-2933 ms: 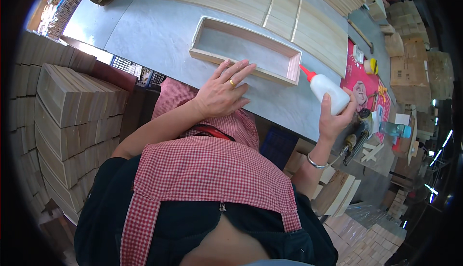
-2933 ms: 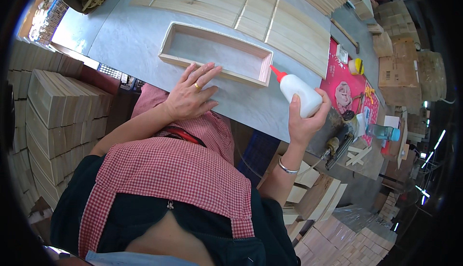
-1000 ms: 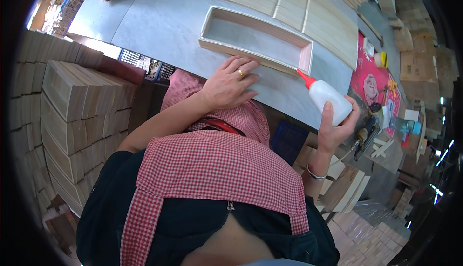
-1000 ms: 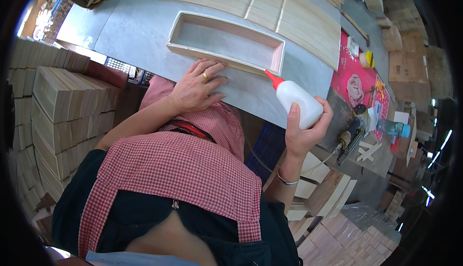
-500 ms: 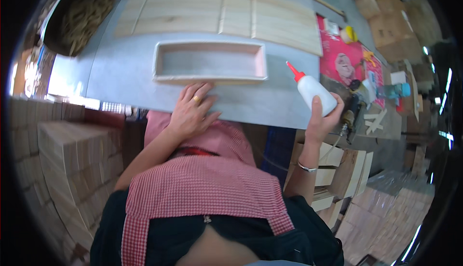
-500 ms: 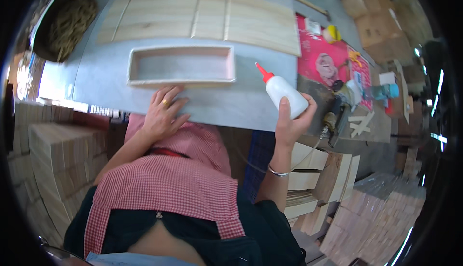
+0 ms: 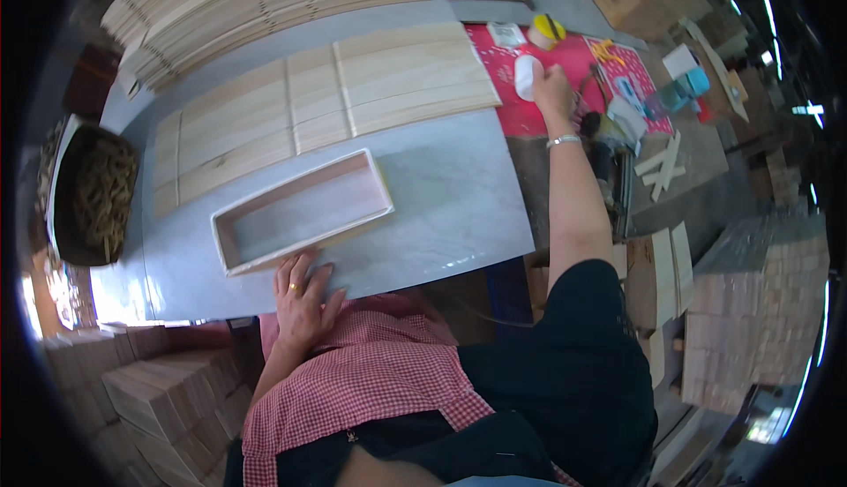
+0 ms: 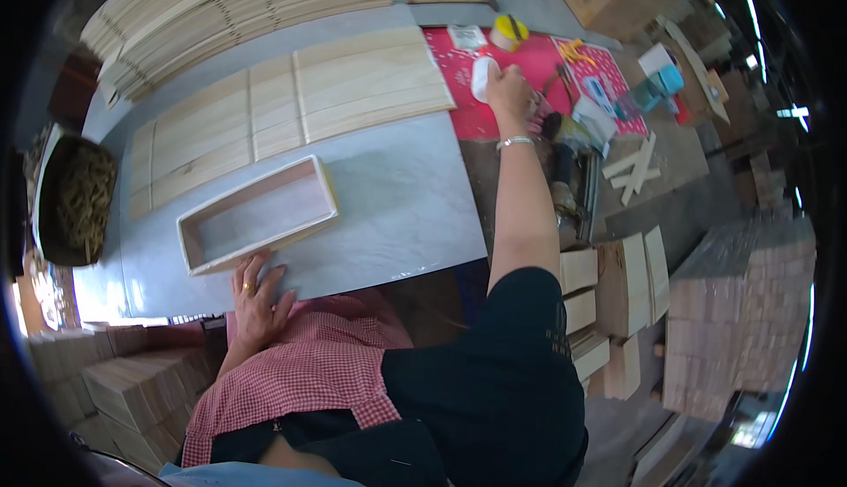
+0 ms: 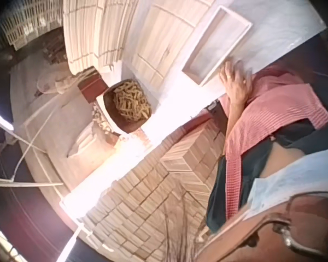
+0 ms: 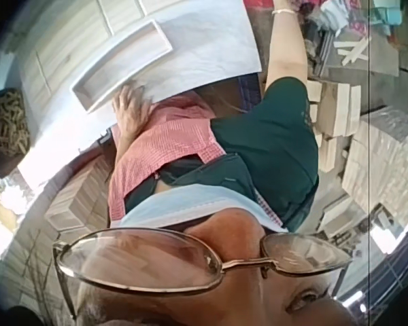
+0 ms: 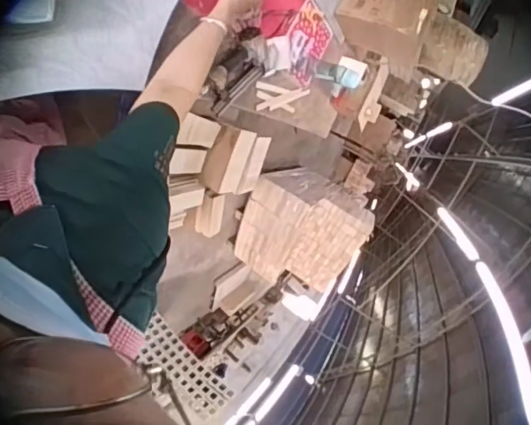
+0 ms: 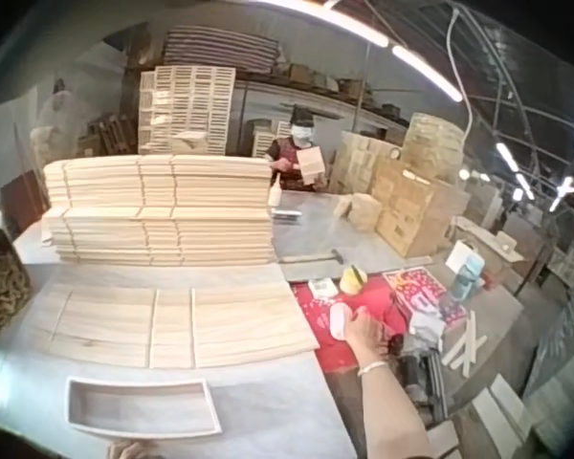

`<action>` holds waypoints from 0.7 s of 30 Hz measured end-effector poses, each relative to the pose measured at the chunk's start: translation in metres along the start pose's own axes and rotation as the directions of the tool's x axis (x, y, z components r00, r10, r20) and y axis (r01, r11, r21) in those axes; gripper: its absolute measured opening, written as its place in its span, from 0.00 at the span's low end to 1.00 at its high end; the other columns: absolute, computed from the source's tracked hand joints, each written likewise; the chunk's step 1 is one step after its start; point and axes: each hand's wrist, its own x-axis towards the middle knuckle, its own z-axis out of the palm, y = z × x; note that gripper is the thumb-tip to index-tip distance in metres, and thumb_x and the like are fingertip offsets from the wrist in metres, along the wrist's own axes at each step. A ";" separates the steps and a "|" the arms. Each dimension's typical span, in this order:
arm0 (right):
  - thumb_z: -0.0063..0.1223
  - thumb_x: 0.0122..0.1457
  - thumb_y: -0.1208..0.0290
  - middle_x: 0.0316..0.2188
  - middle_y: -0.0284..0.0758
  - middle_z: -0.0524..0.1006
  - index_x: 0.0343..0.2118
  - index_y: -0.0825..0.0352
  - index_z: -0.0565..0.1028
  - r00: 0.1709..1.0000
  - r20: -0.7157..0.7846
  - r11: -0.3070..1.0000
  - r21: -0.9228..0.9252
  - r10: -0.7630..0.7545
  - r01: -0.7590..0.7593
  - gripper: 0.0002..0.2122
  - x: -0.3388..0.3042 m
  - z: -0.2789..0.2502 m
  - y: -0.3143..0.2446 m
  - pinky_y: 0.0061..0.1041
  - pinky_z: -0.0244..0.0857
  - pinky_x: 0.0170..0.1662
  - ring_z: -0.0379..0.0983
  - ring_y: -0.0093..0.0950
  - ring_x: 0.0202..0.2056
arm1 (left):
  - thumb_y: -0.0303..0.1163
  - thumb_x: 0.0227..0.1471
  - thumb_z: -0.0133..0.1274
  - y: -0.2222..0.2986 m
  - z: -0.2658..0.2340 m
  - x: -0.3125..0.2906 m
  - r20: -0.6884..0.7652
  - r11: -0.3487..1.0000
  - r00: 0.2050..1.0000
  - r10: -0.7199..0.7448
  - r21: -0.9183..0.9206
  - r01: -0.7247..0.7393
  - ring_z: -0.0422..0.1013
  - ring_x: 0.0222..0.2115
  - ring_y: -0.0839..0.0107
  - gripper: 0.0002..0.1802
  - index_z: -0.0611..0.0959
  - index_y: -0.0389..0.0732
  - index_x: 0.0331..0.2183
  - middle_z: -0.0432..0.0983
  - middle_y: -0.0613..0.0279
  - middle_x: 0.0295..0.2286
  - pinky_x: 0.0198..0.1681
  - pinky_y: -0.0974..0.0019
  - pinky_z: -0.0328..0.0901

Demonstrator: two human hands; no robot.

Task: Assembling small wooden boxes by gluing panels and securing them with a nail gun.

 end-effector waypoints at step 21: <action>0.55 0.57 0.75 0.31 0.37 0.78 0.40 0.68 0.80 0.747 -0.665 0.999 0.018 -0.017 0.039 0.08 -0.180 -0.165 0.086 0.30 0.68 0.35 0.72 0.33 0.29 | 0.42 0.56 0.58 -0.018 0.016 -0.009 -0.008 0.998 1.000 -0.003 0.063 0.003 0.62 0.57 0.50 0.20 0.81 0.44 0.48 0.66 0.53 0.58 0.62 0.40 0.54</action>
